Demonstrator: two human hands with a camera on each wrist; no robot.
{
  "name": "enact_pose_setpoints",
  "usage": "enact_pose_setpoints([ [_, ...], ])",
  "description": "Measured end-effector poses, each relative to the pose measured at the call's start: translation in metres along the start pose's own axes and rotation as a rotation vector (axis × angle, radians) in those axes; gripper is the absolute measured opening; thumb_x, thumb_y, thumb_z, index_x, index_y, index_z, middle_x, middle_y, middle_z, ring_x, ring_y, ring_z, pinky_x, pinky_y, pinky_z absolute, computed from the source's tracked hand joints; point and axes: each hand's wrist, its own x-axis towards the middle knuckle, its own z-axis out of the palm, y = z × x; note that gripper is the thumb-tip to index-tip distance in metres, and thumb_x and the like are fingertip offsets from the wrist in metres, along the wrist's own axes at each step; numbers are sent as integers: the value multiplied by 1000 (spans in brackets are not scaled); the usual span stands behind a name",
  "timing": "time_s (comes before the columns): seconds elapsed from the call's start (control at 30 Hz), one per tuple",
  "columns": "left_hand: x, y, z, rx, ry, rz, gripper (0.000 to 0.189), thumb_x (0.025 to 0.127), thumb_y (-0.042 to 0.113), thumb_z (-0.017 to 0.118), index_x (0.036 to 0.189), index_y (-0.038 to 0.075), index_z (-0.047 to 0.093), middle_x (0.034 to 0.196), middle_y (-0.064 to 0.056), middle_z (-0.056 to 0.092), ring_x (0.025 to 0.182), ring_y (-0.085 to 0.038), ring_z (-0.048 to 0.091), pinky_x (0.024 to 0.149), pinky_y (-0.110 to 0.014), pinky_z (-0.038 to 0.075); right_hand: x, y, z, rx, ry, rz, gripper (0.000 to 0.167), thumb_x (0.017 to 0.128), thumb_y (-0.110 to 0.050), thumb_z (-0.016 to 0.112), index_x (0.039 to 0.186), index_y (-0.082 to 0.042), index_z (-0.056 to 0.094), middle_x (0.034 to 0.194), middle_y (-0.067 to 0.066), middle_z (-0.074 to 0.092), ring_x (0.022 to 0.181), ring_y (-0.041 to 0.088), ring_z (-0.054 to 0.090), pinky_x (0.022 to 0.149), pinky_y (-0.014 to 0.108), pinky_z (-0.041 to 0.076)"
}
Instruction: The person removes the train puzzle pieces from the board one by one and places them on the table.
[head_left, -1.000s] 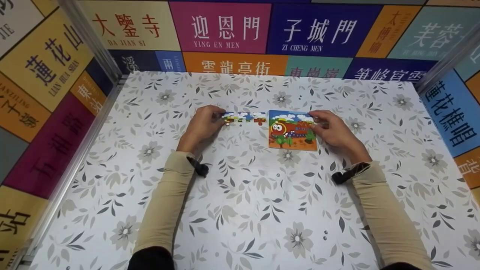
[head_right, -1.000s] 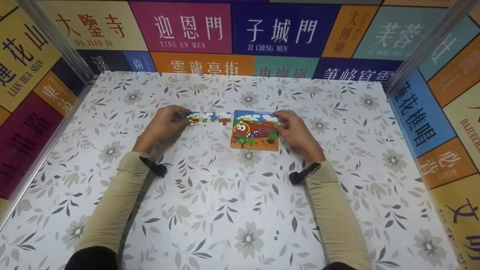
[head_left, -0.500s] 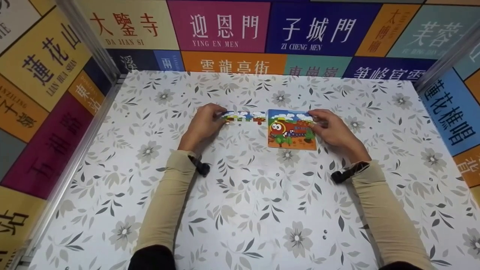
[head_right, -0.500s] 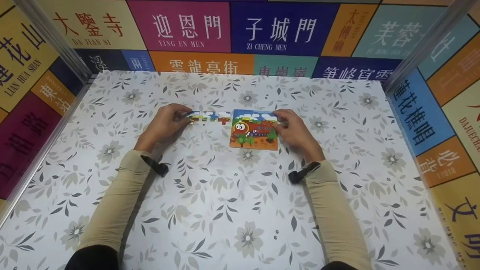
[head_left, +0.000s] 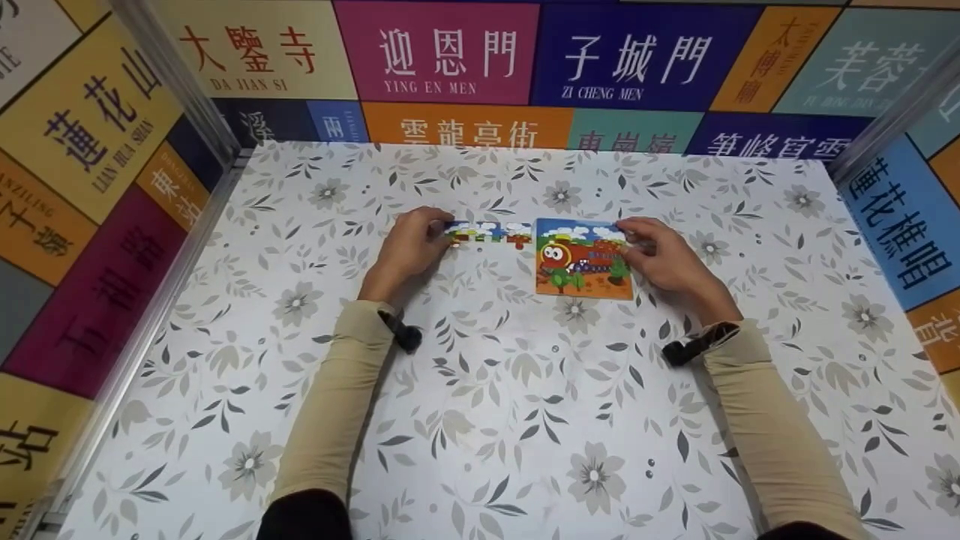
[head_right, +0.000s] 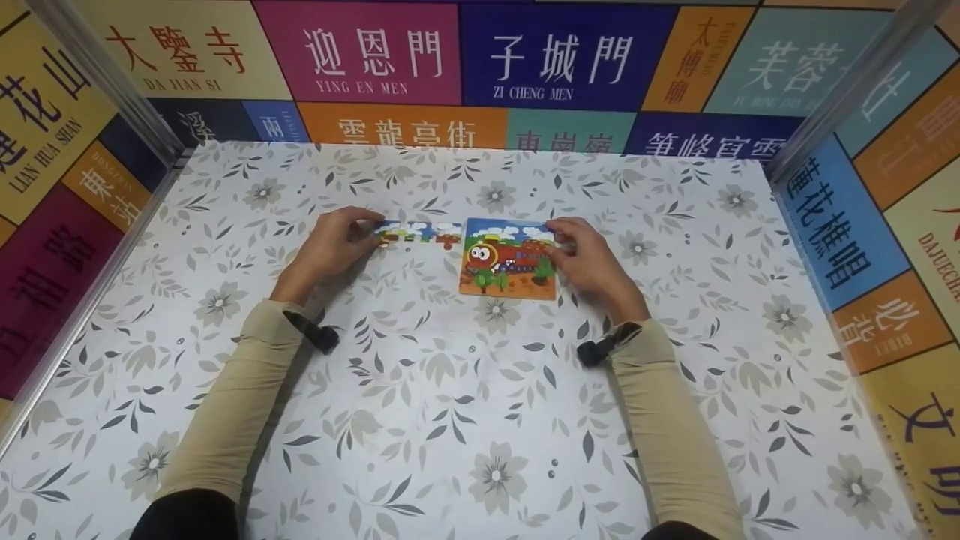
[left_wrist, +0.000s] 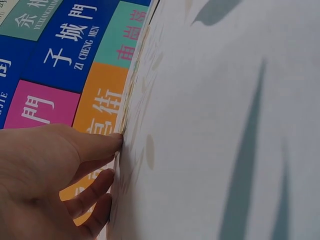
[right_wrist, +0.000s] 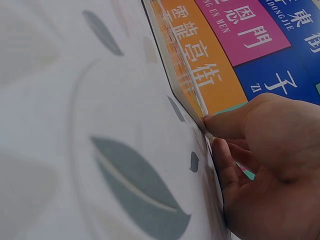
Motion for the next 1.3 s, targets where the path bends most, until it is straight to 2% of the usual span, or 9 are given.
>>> enact_pose_setpoints([
  [0.2, 1, 2, -1, -3, -6, -33, 43, 101, 11, 76, 143, 9, 69, 135, -11, 70, 113, -24, 61, 109, -45, 50, 2, 0, 1, -8, 9, 17, 54, 110, -10, 59, 163, -9, 48, 170, 15, 39, 143, 46, 54, 123, 61, 42],
  [0.33, 0, 6, 0, 0, 23, -21, 43, 103, 14, 74, 144, 7, 68, 137, -13, 69, 111, -26, 64, 104, -45, 52, 2, 0, 2, -7, 8, 29, 54, 110, -11, 59, 163, -10, 49, 171, 14, 39, 143, 45, 55, 123, 60, 43],
  [0.5, -1, 19, 4, -28, 55, 46, 45, 105, 18, 70, 147, 4, 64, 141, -16, 68, 111, -29, 68, 100, -43, 55, 2, 0, 2, -7, 4, 34, 54, 110, -12, 59, 163, -10, 48, 172, 14, 38, 144, 46, 53, 123, 61, 42],
  [0.63, -2, 34, 11, -50, 53, 135, 45, 105, 16, 69, 147, 2, 64, 142, -17, 68, 115, -31, 71, 101, -42, 58, 2, 0, 2, 11, 8, 39, 54, 110, -12, 59, 163, -12, 49, 171, 13, 39, 145, 44, 53, 124, 60, 41],
  [0.8, -3, 57, 27, -65, -16, 232, 44, 104, 13, 70, 146, 0, 64, 142, -19, 68, 122, -35, 69, 105, -42, 57, 1, 0, 4, 36, 12, 45, 54, 110, -13, 62, 163, -14, 50, 167, 13, 43, 145, 42, 53, 124, 58, 42],
  [1.0, -8, 92, 51, -70, -150, 296, 44, 105, 15, 70, 146, 0, 64, 143, -17, 68, 126, -32, 68, 108, -39, 56, 1, 0, 4, -2, 10, -6, 52, 111, -13, 59, 162, -11, 49, 163, 17, 47, 142, 46, 55, 121, 61, 43],
  [1.13, -8, 113, 70, -77, -220, 346, 43, 106, 17, 70, 145, 0, 64, 137, -17, 69, 121, -30, 70, 102, -35, 58, 1, 0, 2, -18, 9, -7, 52, 111, -12, 58, 162, -10, 49, 163, 18, 46, 142, 46, 55, 121, 62, 43],
  [1.3, -2, 130, 91, -73, -261, 396, 44, 105, 16, 70, 147, 1, 64, 134, -17, 70, 109, -26, 68, 90, -32, 56, 0, 1, 1, -3, 4, 6, 52, 111, -10, 59, 162, -11, 50, 166, 17, 44, 143, 46, 54, 122, 61, 43],
])
